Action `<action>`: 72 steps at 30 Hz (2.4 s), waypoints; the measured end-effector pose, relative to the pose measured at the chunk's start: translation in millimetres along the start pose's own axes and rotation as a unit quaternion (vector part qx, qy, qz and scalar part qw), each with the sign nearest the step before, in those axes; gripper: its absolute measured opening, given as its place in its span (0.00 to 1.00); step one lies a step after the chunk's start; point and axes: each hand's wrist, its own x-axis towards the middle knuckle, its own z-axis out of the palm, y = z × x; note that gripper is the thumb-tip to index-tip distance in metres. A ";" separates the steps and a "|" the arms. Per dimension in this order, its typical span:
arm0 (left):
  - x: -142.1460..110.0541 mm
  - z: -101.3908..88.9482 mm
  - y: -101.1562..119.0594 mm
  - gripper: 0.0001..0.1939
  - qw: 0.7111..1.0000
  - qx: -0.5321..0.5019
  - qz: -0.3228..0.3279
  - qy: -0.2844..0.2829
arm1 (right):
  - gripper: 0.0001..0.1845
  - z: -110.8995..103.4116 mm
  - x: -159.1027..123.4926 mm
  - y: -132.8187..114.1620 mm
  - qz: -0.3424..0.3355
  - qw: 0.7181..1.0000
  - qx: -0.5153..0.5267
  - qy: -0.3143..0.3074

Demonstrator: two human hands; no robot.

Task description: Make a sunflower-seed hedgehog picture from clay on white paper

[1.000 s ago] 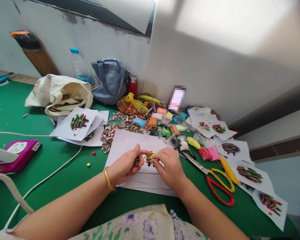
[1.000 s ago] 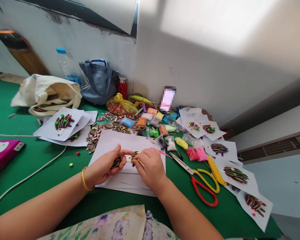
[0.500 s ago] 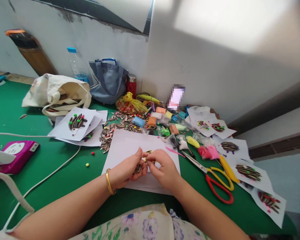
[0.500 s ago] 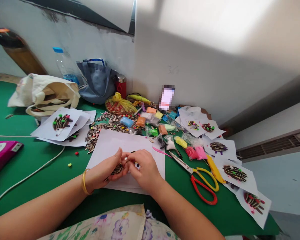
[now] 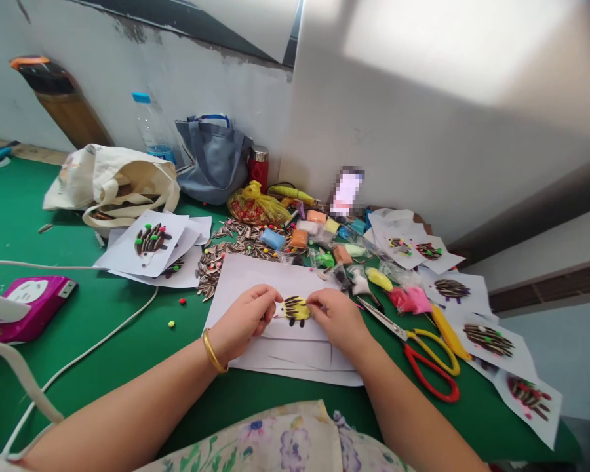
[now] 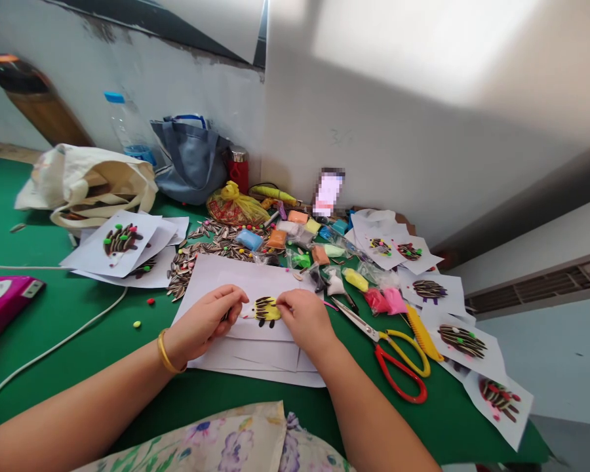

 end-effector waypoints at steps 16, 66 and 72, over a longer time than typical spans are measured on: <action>-0.7 1.0 0.5 0.11 1.000 0.004 -0.002 -0.004 | 0.05 6.7 0.1 -6.4 -0.042 0.997 -0.069 0.001; -5.4 1.9 -2.0 0.32 0.982 -0.111 -0.076 -0.132 | 0.09 -6.3 -5.2 -33.6 -0.108 0.992 -0.009 0.068; -11.8 10.2 -9.8 0.36 0.981 -0.022 -0.094 -0.166 | 0.04 4.3 -7.8 -51.7 -0.122 0.989 0.088 -0.009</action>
